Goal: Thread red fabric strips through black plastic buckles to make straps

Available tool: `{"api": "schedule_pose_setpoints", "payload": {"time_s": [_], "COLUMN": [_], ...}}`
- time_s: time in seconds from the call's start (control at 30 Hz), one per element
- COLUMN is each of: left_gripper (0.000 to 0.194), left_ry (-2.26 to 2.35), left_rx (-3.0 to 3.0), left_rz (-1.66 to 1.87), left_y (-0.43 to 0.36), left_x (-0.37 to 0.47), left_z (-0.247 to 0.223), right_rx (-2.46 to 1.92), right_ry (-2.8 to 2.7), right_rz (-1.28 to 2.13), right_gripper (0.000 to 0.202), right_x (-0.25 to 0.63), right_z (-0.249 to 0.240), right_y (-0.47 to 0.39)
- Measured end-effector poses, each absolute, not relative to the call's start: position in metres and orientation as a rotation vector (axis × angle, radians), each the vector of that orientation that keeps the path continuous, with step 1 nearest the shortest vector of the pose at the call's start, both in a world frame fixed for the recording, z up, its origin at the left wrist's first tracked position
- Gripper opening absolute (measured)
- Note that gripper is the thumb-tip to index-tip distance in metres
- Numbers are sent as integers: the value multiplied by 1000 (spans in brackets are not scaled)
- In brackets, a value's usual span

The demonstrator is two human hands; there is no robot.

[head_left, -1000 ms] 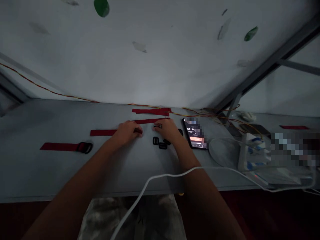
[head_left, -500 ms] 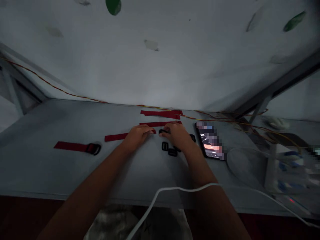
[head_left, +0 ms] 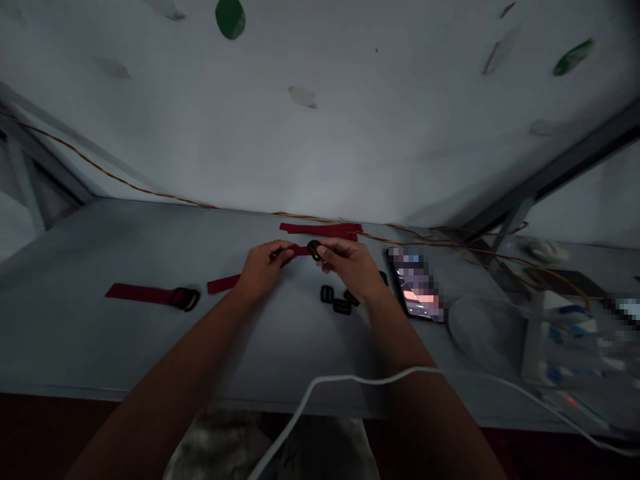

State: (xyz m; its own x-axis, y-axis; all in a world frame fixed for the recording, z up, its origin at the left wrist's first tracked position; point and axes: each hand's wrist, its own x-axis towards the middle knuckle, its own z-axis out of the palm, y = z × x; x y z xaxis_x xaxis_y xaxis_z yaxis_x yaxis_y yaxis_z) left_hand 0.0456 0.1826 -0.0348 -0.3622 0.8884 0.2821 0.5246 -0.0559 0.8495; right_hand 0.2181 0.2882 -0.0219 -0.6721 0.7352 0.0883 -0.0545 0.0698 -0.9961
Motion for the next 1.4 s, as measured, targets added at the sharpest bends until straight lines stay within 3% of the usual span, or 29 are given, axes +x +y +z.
{"api": "schedule_pose_setpoints", "payload": {"time_s": [0.2,0.37,0.47,0.7,0.9,1.17,1.4], "left_gripper": [26,18,27,32,39,32,23], "left_ry": [1642,1466,1403,1540,1496,1333,1490], "left_rx": [1524,1413,1293,1356,1282,1252,1543], "left_rz": [1280,1290,1344,1321,1343,1257,1132], "left_y": [178,175,175,176,175,174,174], "left_x": [44,40,40,40,39,40,38], "left_z": [-33,-32,-32,-33,-34,-29,-34], "right_rx": [-671,-719,-670,-721,-400,-417,-420], "right_ry": [-1507,-1555,-1589,-1779,-2165,-2191,-2382], "right_rz": [2081,2229,2273,2005,1539,1186,1107], "right_gripper": [38,39,42,36,43,12,8], "right_x": [210,217,220,221,225,226,230], "right_z": [-27,-19,-16,-18,-23,-16,-18], "right_y": [282,280,279,278,284,281,286]}}
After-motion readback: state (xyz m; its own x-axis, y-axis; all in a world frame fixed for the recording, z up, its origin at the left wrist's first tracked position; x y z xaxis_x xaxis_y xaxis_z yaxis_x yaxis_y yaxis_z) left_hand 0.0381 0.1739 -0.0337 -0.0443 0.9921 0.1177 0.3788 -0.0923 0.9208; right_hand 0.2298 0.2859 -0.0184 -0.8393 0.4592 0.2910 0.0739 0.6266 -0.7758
